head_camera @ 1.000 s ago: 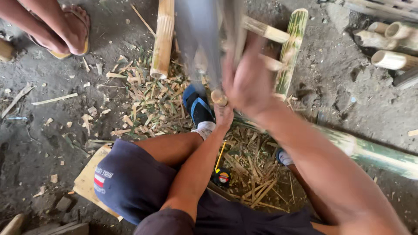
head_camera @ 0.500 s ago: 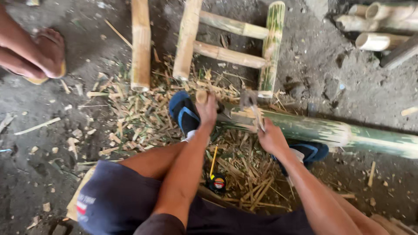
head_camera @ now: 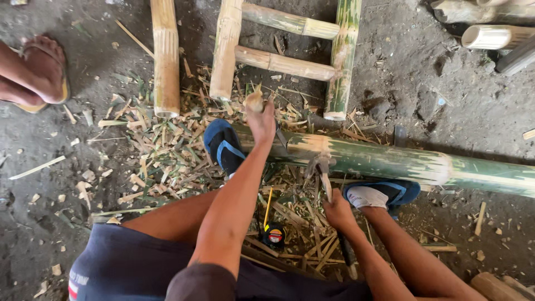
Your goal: The person measures and marks a bamboo pole with a tape measure and pencil, then uses a chisel and hammer to carve a notch into the bamboo.
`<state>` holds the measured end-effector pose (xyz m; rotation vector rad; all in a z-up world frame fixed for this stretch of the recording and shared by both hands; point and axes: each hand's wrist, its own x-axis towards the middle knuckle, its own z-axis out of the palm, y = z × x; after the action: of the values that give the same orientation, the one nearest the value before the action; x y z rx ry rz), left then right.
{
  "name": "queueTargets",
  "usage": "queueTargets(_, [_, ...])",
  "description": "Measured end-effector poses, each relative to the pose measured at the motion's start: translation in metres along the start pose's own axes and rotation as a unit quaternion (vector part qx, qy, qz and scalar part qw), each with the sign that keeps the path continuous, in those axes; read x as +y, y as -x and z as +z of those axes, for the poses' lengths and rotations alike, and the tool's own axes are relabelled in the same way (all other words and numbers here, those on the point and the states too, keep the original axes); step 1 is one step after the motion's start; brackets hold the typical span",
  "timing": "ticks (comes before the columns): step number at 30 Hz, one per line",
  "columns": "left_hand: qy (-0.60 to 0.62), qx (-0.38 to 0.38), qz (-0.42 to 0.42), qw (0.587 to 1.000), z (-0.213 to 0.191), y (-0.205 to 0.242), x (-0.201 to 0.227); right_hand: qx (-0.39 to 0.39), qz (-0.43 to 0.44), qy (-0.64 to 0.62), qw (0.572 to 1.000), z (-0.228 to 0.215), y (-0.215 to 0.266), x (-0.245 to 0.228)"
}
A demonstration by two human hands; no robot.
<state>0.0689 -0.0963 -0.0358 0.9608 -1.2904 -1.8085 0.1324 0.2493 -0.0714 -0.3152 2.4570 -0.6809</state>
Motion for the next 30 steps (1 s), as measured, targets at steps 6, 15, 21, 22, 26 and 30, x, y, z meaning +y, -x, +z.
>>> queueTargets(6, [0.018,0.033,0.112,0.993,-0.044,0.083,-0.028,-0.040,0.094,-0.156,0.982,-0.008,0.007,-0.030])
queueTargets(15, [-0.191,0.103,0.013,0.976,-0.008,-0.005,-0.029,-0.003,0.066,-0.179,0.982,0.003,0.017,0.000])
queueTargets(21, [-0.191,0.079,0.043,0.977,-0.011,0.018,0.008,-0.029,0.074,-0.203,0.976,-0.001,0.020,-0.003])
queueTargets(22, [-0.144,0.082,0.071,0.984,-0.020,0.032,0.011,-0.017,0.065,-0.202,0.977,-0.003,0.019,-0.009])
queueTargets(26, [-0.205,0.077,0.095,0.971,-0.041,0.099,0.008,-0.011,0.074,-0.254,0.964,-0.003,0.025,-0.025])
queueTargets(30, [-0.165,0.155,0.053,0.973,-0.027,0.082,0.017,-0.022,0.057,-0.284,0.957,-0.012,0.026,-0.028])
